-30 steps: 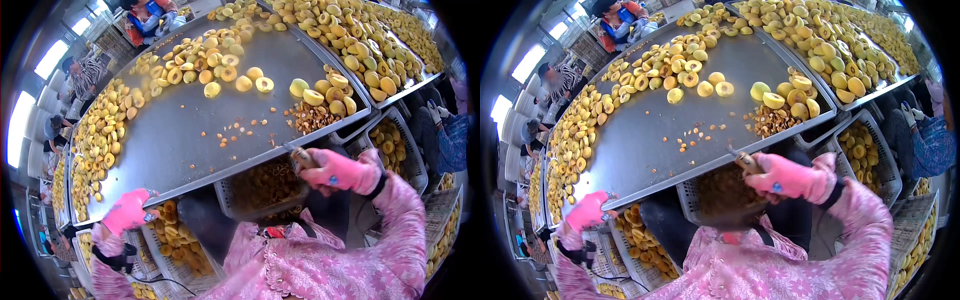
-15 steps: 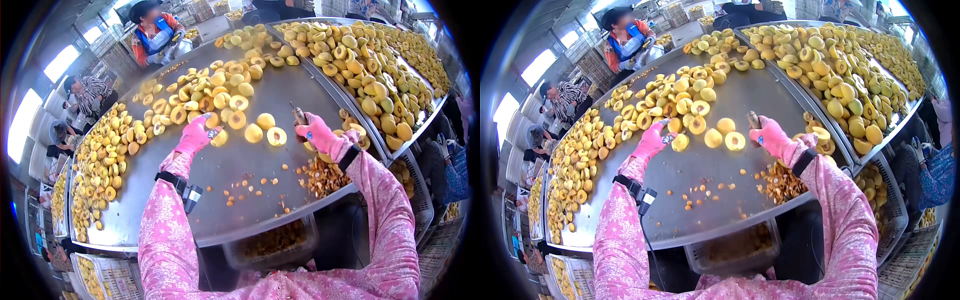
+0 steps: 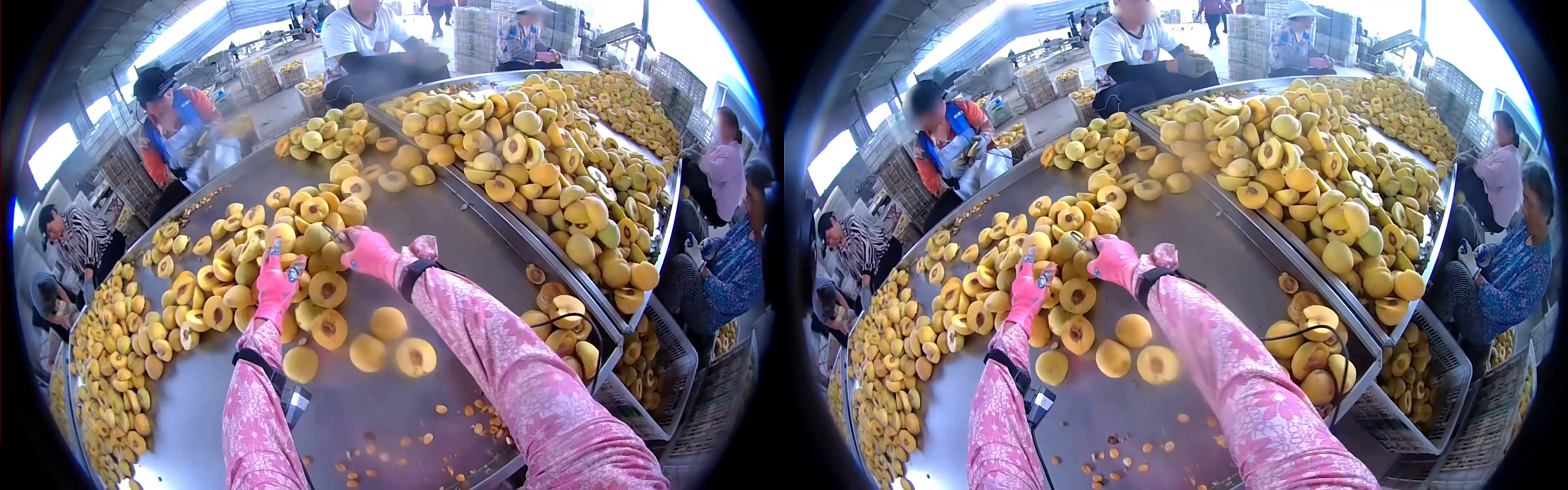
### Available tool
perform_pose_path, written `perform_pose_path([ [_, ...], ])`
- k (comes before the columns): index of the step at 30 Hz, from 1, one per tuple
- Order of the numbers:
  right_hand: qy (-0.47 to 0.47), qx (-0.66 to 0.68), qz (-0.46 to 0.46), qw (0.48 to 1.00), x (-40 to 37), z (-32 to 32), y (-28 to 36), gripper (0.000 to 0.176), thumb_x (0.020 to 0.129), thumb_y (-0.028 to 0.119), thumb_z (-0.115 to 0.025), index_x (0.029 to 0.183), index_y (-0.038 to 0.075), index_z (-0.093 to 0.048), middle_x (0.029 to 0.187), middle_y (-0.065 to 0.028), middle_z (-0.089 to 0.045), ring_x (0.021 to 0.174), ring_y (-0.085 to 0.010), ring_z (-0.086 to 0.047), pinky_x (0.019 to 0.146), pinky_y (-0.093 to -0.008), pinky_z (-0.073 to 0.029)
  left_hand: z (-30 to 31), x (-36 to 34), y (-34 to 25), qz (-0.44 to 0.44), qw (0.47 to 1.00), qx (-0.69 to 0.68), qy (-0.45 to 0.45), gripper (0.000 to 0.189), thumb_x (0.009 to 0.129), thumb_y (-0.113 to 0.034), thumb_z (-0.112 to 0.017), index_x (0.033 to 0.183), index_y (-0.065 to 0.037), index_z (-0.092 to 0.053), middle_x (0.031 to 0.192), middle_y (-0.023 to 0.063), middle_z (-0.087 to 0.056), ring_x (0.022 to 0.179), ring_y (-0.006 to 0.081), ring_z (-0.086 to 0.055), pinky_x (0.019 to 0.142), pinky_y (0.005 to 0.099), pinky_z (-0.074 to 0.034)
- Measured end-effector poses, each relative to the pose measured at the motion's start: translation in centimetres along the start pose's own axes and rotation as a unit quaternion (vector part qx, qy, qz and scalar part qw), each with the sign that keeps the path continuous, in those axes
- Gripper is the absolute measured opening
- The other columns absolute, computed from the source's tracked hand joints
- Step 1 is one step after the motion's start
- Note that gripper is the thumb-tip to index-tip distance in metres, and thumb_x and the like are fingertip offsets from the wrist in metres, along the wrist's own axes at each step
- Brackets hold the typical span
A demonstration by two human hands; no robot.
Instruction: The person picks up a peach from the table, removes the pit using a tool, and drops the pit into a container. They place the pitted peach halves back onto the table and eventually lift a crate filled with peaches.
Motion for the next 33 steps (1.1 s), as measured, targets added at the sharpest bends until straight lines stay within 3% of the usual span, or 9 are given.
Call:
perform_pose_path([
  [1,0.042,0.004,-0.017,0.999,0.7,-0.9,-0.5,0.053,0.067,0.022,-0.062,0.116,0.002,-0.056,0.117,-0.0185,-0.055,0.109,-0.0326,-0.053,0.093,-0.0326,-0.043,-1.1,0.8,1.3,-0.033,0.996,0.066,-0.041,0.069,0.079,-0.038,-0.069,0.134,-0.007,-0.04,0.131,0.0232,-0.044,0.119,0.0368,-0.045,0.101,0.0388,-0.036],
  [4,0.067,0.06,-0.05,0.995,2.2,-3.3,-2.3,0.054,0.069,0.024,-0.064,0.118,0.006,-0.054,0.114,-0.017,-0.056,0.105,-0.0328,-0.055,0.092,-0.0352,-0.043,-2.2,3.0,1.9,0.027,0.991,0.071,0.108,0.07,0.075,-0.045,-0.069,0.128,-0.005,-0.048,0.125,0.0227,-0.049,0.115,0.0357,-0.048,0.099,0.0389,-0.038],
  [5,0.063,0.082,-0.035,0.994,2.4,-3.6,-2.7,0.054,0.069,0.024,-0.064,0.119,0.006,-0.054,0.115,-0.0172,-0.056,0.106,-0.0328,-0.055,0.092,-0.0354,-0.043,-2.6,3.2,1.5,0.01,0.985,0.123,0.119,0.066,0.072,-0.044,-0.072,0.121,-0.003,-0.055,0.119,0.0212,-0.053,0.113,0.0336,-0.05,0.098,0.0384,-0.039],
  [10,0.097,0.098,-0.003,0.99,0.0,-2.8,-2.0,0.059,0.068,0.023,-0.065,0.123,0.007,-0.052,0.116,-0.0175,-0.057,0.107,-0.0319,-0.055,0.091,-0.0346,-0.044,-2.2,1.9,2.2,0.054,0.986,-0.011,0.159,0.05,0.068,-0.03,-0.076,0.106,0.0,-0.062,0.109,0.0188,-0.058,0.104,0.0312,-0.055,0.091,0.037,-0.044],
  [17,0.191,0.127,0.029,0.973,-9.1,-1.7,0.5,0.069,0.065,0.016,-0.065,0.13,0.013,-0.045,0.123,-0.0155,-0.053,0.115,-0.0308,-0.05,0.099,-0.0342,-0.039,1.0,-7.5,-1.3,-0.019,0.986,-0.058,0.157,0.042,0.065,-0.016,-0.075,0.104,-0.005,-0.062,0.104,0.0146,-0.058,0.101,0.0289,-0.054,0.092,0.0359,-0.042],
  [23,0.233,0.145,0.031,0.961,-19.4,-0.9,4.2,0.067,0.068,0.013,-0.062,0.132,0.011,-0.042,0.124,-0.0155,-0.05,0.116,-0.0306,-0.049,0.099,-0.0332,-0.039,4.6,-17.7,-4.8,-0.002,0.984,-0.073,0.16,0.042,0.067,-0.013,-0.072,0.106,-0.003,-0.061,0.105,0.0151,-0.057,0.101,0.0304,-0.052,0.092,0.0378,-0.042],
  [26,0.277,0.148,0.03,0.949,-23.7,-0.9,5.9,0.069,0.069,0.013,-0.062,0.134,0.01,-0.04,0.126,-0.0143,-0.05,0.117,-0.0285,-0.049,0.099,-0.0342,-0.04,6.4,-22.0,-5.3,-0.049,0.988,0.009,0.148,0.045,0.071,-0.012,-0.073,0.112,-0.003,-0.057,0.103,0.0111,-0.059,0.1,0.0249,-0.056,0.089,0.034,-0.045],
  [29,0.323,0.14,0.004,0.936,-27.1,-1.3,7.2,0.069,0.07,0.016,-0.064,0.134,0.009,-0.04,0.126,-0.015,-0.051,0.116,-0.0288,-0.05,0.098,-0.0346,-0.04,7.2,-25.2,-3.3,0.152,0.934,-0.279,0.161,0.039,0.076,-0.014,-0.072,0.11,-0.002,-0.056,0.097,0.0094,-0.061,0.093,0.0237,-0.06,0.083,0.035,-0.049],
  [33,0.297,0.078,0.12,0.944,-29.2,-1.9,7.8,0.058,0.075,0.017,-0.064,0.127,0.002,-0.044,0.122,-0.0155,-0.053,0.11,-0.0275,-0.054,0.097,-0.0348,-0.041,10.5,-27.3,-3.6,0.354,0.827,-0.436,0.016,0.028,0.087,-0.021,-0.063,0.107,-0.003,-0.055,0.093,0.0075,-0.061,0.085,0.0222,-0.062,0.073,0.0364,-0.054],
])
Point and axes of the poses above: each hand's wrist, its own x-axis towards the middle knuckle, its own z-axis out of the back of the hand, y = z × x, the point moved 5 cm from there along x, towards the middle knuckle
